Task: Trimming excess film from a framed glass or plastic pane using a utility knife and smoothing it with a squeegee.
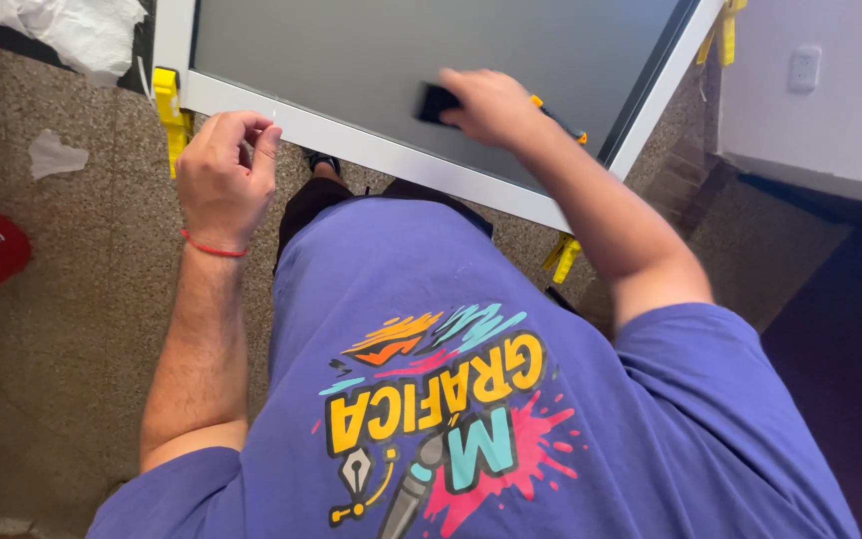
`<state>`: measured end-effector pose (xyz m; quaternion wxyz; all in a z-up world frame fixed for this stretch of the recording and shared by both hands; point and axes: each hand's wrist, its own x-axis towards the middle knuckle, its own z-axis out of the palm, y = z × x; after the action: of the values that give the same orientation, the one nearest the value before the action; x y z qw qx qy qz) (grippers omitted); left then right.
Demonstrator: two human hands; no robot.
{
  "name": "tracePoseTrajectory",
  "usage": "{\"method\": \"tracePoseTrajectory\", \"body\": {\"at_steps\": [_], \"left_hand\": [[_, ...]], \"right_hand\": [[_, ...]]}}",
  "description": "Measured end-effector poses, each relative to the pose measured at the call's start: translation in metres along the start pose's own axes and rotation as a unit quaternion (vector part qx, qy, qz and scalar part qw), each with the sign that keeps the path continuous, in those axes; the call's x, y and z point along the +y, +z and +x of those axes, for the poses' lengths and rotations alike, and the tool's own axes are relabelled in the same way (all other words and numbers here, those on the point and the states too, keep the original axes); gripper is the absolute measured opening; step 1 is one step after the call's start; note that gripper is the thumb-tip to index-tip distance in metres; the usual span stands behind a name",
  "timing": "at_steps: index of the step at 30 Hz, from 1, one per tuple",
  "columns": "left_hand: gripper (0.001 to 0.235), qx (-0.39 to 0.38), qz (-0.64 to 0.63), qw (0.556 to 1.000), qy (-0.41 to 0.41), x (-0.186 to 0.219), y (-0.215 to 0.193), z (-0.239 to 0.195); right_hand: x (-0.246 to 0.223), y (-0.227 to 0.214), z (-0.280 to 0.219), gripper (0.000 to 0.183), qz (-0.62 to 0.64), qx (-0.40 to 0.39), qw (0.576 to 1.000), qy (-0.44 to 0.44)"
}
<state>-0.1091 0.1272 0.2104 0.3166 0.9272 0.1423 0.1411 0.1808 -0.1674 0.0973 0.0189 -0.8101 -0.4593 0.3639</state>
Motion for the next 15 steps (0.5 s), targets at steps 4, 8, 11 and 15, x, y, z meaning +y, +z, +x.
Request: {"method": "tracePoseTrajectory", "body": {"at_steps": [4,8,11,15], "left_hand": [[0.009,-0.007,0.012,1.0,0.019,0.001,0.001,0.007],[0.01,0.004,0.028,0.999,0.033,0.004,-0.005,0.012],[0.011,-0.004,0.028,0.999,0.04,0.004,0.003,0.013],[0.011,-0.007,0.043,0.997,0.064,0.015,0.013,0.014]], "right_hand": [[-0.046,0.026,0.068,0.038,0.042,0.068,0.996,-0.043],[-0.039,0.055,0.042,0.03,-0.013,0.035,0.999,-0.035],[-0.007,0.061,-0.013,0.032,-0.023,0.019,1.0,-0.003],[0.04,0.08,-0.082,0.038,-0.054,0.032,0.997,0.042]]}}
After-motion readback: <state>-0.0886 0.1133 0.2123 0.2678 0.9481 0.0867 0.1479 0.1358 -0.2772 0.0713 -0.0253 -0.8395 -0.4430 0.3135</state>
